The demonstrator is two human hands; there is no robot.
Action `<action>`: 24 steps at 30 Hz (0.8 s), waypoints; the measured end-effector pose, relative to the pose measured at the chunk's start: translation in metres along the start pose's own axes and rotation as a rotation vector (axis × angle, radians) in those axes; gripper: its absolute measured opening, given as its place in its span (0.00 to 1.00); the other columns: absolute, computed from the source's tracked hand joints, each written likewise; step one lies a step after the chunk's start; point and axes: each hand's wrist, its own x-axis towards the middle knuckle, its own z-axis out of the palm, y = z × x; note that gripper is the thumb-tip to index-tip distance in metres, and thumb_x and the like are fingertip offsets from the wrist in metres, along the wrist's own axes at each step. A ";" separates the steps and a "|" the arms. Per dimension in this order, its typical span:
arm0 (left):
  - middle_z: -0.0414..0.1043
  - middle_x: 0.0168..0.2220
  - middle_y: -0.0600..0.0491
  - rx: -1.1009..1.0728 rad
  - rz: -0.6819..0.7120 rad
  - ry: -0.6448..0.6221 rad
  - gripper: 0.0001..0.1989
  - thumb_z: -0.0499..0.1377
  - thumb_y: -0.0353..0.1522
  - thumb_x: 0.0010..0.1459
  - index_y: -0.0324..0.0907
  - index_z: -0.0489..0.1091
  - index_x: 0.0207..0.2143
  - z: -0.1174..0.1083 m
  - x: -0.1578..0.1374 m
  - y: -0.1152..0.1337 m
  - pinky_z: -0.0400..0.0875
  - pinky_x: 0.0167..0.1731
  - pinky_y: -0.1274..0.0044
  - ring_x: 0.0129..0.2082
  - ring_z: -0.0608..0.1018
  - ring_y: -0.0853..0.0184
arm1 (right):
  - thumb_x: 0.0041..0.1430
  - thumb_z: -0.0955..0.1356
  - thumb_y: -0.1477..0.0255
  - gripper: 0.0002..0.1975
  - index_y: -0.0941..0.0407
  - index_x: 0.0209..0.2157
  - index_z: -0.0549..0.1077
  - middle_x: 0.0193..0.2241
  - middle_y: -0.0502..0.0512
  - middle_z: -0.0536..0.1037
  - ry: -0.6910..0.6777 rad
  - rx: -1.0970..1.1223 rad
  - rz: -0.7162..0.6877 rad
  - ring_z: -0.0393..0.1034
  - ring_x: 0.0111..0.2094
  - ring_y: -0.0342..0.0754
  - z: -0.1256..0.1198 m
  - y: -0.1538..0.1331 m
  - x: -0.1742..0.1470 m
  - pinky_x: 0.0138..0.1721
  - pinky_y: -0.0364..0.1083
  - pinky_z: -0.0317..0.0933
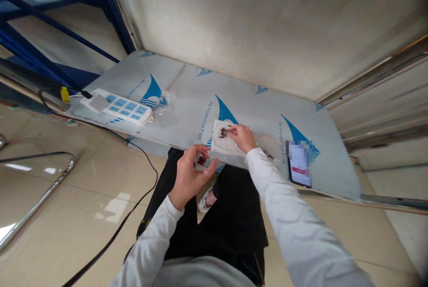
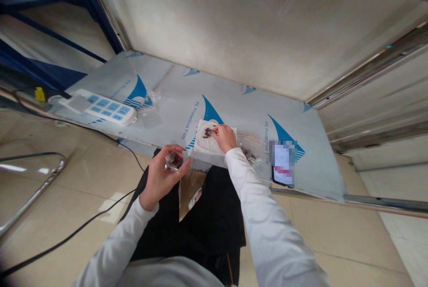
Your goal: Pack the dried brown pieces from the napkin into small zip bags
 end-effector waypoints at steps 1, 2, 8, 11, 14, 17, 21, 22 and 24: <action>0.72 0.30 0.55 0.002 0.001 0.000 0.14 0.63 0.35 0.51 0.44 0.67 0.40 0.000 0.001 0.000 0.69 0.33 0.79 0.30 0.75 0.69 | 0.54 0.68 0.76 0.05 0.59 0.34 0.76 0.32 0.57 0.80 0.025 0.045 -0.006 0.72 0.31 0.46 -0.008 -0.009 -0.008 0.37 0.44 0.65; 0.72 0.30 0.55 0.002 0.002 -0.001 0.14 0.63 0.36 0.51 0.44 0.66 0.40 0.001 0.001 0.001 0.69 0.33 0.79 0.30 0.75 0.69 | 0.56 0.68 0.73 0.06 0.58 0.36 0.76 0.32 0.55 0.80 0.048 0.100 -0.018 0.72 0.30 0.45 -0.018 -0.020 -0.019 0.36 0.43 0.65; 0.74 0.35 0.53 -0.048 0.051 -0.071 0.15 0.63 0.30 0.48 0.44 0.66 0.40 0.009 0.002 0.014 0.70 0.37 0.76 0.35 0.76 0.66 | 0.57 0.69 0.72 0.04 0.54 0.36 0.75 0.32 0.51 0.78 0.005 0.394 -0.207 0.70 0.29 0.43 -0.069 -0.098 -0.103 0.32 0.42 0.64; 0.74 0.36 0.53 -0.073 0.079 -0.112 0.17 0.61 0.26 0.46 0.45 0.66 0.40 0.014 -0.002 0.018 0.70 0.38 0.75 0.36 0.77 0.64 | 0.60 0.67 0.74 0.04 0.54 0.34 0.76 0.32 0.52 0.78 -0.088 0.296 -0.293 0.71 0.35 0.46 -0.072 -0.112 -0.121 0.38 0.45 0.65; 0.73 0.35 0.53 -0.083 0.088 -0.135 0.20 0.61 0.25 0.45 0.44 0.66 0.42 0.014 -0.007 0.019 0.70 0.37 0.75 0.35 0.76 0.65 | 0.62 0.66 0.68 0.07 0.54 0.38 0.76 0.35 0.54 0.78 -0.173 0.200 -0.367 0.70 0.41 0.50 -0.074 -0.108 -0.126 0.43 0.49 0.65; 0.71 0.36 0.52 -0.076 0.116 -0.168 0.24 0.63 0.28 0.44 0.43 0.64 0.46 0.011 -0.012 0.020 0.70 0.38 0.73 0.36 0.75 0.64 | 0.61 0.68 0.68 0.10 0.53 0.44 0.74 0.37 0.54 0.78 -0.202 0.187 -0.343 0.71 0.41 0.50 -0.078 -0.096 -0.132 0.43 0.49 0.66; 0.69 0.43 0.48 -0.176 0.127 -0.249 0.33 0.66 0.32 0.44 0.42 0.60 0.53 0.007 -0.018 0.026 0.69 0.42 0.71 0.39 0.74 0.64 | 0.62 0.67 0.71 0.11 0.53 0.47 0.72 0.37 0.53 0.79 -0.177 0.241 -0.308 0.73 0.40 0.49 -0.084 -0.081 -0.137 0.44 0.48 0.66; 0.69 0.43 0.47 -0.260 0.103 -0.263 0.32 0.65 0.33 0.46 0.41 0.60 0.54 0.006 -0.019 0.027 0.70 0.43 0.71 0.40 0.74 0.64 | 0.62 0.67 0.71 0.11 0.53 0.47 0.72 0.37 0.53 0.79 -0.164 0.255 -0.318 0.73 0.40 0.48 -0.085 -0.079 -0.137 0.44 0.48 0.66; 0.71 0.42 0.47 -0.453 0.011 -0.253 0.23 0.62 0.33 0.52 0.40 0.63 0.51 0.005 -0.019 0.031 0.70 0.43 0.72 0.41 0.74 0.65 | 0.62 0.67 0.71 0.09 0.53 0.45 0.73 0.37 0.53 0.78 -0.126 0.278 -0.334 0.73 0.39 0.47 -0.089 -0.076 -0.136 0.43 0.47 0.67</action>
